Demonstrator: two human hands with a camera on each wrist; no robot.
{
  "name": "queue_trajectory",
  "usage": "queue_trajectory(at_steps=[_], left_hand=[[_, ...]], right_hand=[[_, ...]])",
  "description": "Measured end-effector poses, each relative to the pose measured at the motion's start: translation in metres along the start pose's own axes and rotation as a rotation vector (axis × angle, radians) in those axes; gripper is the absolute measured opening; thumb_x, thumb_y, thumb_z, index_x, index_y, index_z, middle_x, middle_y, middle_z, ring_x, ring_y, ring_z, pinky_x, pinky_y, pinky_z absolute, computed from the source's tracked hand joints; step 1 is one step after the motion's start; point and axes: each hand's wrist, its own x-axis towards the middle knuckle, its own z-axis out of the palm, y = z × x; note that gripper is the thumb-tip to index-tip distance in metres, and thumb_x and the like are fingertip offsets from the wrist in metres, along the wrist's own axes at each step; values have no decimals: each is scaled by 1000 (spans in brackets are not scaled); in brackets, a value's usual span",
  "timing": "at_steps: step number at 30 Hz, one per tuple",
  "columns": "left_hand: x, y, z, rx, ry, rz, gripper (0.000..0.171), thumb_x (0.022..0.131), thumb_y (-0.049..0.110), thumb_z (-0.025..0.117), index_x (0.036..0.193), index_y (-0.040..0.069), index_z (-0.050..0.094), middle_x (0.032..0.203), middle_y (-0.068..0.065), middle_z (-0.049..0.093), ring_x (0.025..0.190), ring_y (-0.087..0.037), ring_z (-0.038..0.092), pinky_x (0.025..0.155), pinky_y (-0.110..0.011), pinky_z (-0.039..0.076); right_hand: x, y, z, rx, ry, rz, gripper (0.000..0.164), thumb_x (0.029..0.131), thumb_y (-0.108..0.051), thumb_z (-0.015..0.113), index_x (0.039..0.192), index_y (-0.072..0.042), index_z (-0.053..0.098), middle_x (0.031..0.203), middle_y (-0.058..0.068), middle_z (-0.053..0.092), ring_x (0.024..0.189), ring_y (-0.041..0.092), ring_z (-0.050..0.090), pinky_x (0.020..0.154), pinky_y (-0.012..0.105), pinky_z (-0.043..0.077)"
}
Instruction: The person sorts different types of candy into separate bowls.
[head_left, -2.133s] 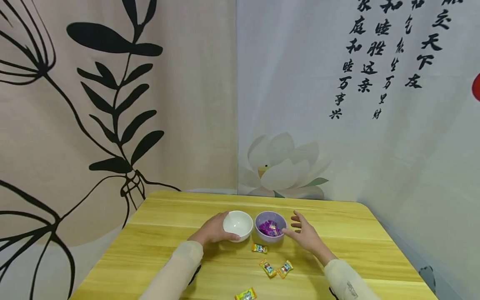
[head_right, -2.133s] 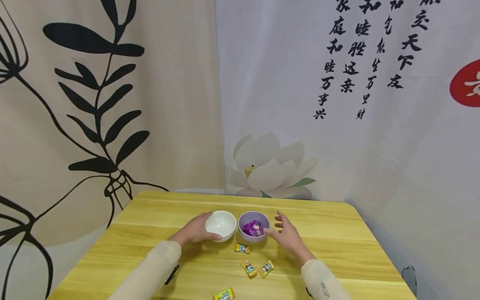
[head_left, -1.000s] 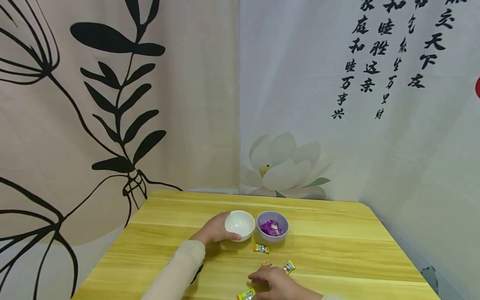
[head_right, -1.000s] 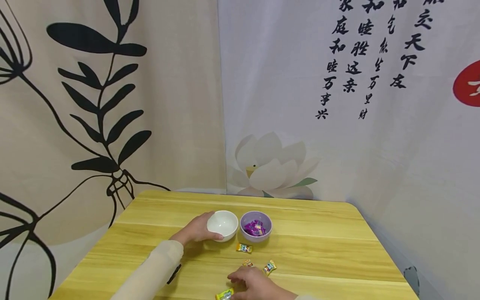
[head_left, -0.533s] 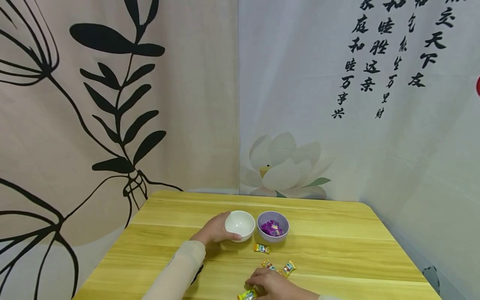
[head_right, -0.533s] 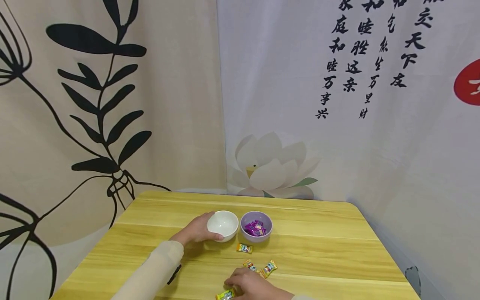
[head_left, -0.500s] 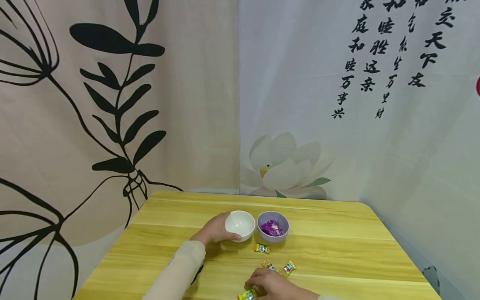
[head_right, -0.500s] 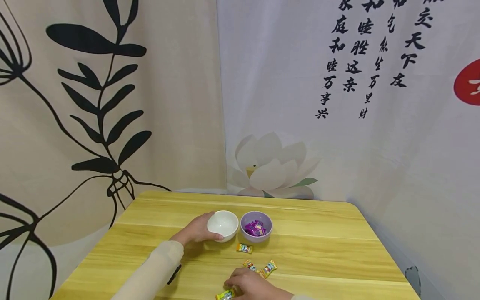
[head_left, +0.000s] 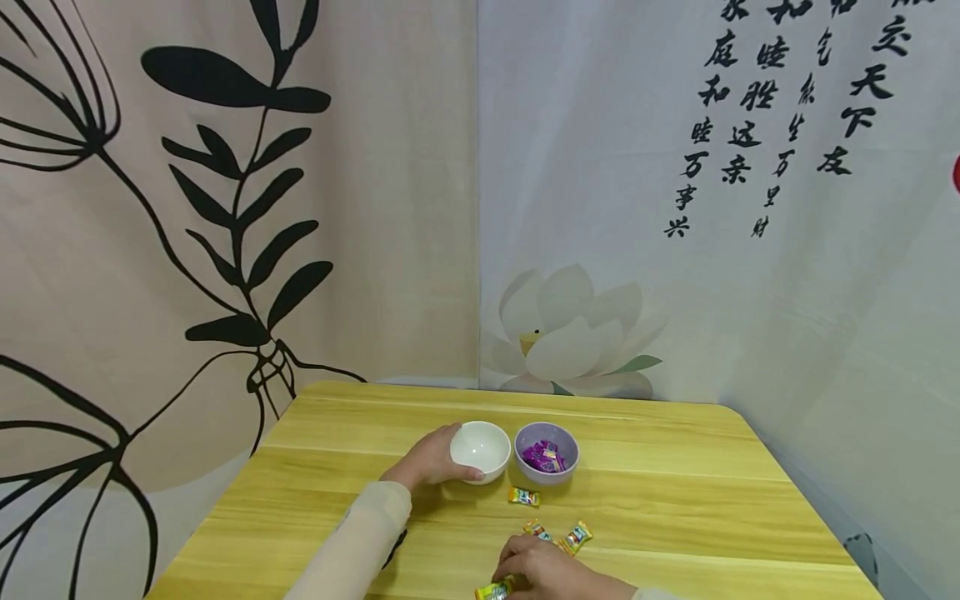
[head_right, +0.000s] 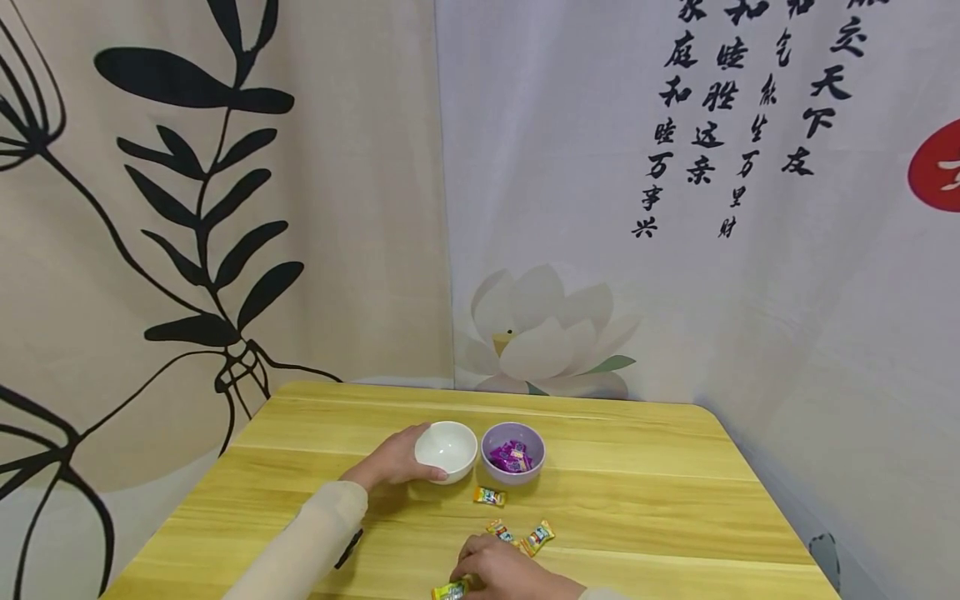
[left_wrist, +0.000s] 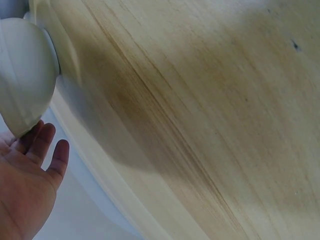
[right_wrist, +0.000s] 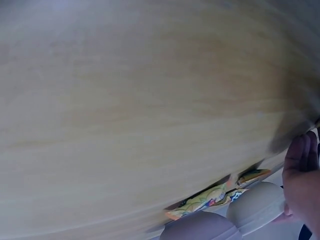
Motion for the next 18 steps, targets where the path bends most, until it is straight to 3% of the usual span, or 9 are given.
queue_trajectory(at_steps=[18], left_hand=[[-1,1,0,-6,5,2,109,68,54,88,149,-1,38,138,-18,53,121,-33,53,102,-53,42]], right_hand=[[2,-1,1,-1,-1,46,16,92,-25,73,103,-13,74,97,-9,61,88,-6,51,74,7,40]])
